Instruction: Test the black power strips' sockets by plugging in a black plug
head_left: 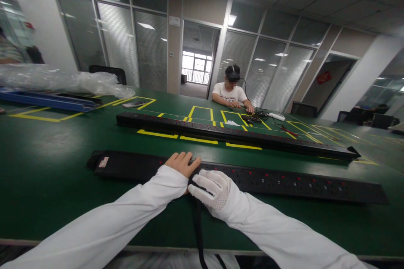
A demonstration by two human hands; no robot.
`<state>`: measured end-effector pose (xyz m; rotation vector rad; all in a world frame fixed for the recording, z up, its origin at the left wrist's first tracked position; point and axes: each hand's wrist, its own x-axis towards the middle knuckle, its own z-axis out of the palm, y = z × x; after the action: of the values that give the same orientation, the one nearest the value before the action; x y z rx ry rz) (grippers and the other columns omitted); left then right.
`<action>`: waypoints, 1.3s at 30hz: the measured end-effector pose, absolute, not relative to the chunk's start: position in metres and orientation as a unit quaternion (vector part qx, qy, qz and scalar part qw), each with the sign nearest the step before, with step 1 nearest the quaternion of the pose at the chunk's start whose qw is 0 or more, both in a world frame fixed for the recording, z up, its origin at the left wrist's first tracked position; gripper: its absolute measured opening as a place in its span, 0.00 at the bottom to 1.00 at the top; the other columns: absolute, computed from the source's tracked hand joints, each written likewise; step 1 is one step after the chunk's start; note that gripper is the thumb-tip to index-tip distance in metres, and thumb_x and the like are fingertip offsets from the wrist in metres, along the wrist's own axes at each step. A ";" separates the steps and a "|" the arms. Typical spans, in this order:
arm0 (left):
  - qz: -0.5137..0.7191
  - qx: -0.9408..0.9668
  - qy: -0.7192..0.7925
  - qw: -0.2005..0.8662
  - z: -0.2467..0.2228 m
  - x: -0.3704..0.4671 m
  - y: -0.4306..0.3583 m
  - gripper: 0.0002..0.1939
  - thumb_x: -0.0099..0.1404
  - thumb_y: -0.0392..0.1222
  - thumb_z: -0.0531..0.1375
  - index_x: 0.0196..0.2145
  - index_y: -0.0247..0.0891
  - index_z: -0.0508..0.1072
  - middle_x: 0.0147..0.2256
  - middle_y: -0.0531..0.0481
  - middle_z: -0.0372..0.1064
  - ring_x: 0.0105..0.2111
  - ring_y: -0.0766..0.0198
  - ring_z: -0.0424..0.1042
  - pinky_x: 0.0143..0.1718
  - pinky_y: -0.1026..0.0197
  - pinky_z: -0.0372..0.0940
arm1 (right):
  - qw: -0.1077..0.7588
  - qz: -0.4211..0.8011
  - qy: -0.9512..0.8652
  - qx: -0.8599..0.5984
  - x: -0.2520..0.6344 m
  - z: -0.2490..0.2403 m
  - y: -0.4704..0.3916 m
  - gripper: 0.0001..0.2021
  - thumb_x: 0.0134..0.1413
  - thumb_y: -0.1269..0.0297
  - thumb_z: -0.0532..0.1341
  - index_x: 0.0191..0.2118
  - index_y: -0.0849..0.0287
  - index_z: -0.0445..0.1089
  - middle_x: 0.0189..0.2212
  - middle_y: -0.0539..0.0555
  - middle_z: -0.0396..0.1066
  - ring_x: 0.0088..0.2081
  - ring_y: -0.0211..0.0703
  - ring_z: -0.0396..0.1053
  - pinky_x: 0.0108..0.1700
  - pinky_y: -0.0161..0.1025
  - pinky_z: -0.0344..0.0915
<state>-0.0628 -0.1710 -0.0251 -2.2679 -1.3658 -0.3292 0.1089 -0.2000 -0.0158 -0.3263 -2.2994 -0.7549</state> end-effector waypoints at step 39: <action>-0.157 -0.834 -0.489 0.203 -0.029 -0.062 -0.167 0.18 0.49 0.42 0.53 0.39 0.36 0.65 0.41 0.45 0.65 0.37 0.55 0.61 0.34 0.54 0.50 | 0.352 -0.289 -0.881 -0.129 0.107 -0.015 -0.200 0.10 0.50 0.70 0.56 0.40 0.57 0.69 0.40 0.51 0.67 0.43 0.41 0.61 0.42 0.38 0.62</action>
<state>-0.0621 -0.1668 -0.0293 -2.3259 -1.3648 -0.4377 0.1068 -0.1999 -0.0149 -0.3346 -2.2795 -0.7474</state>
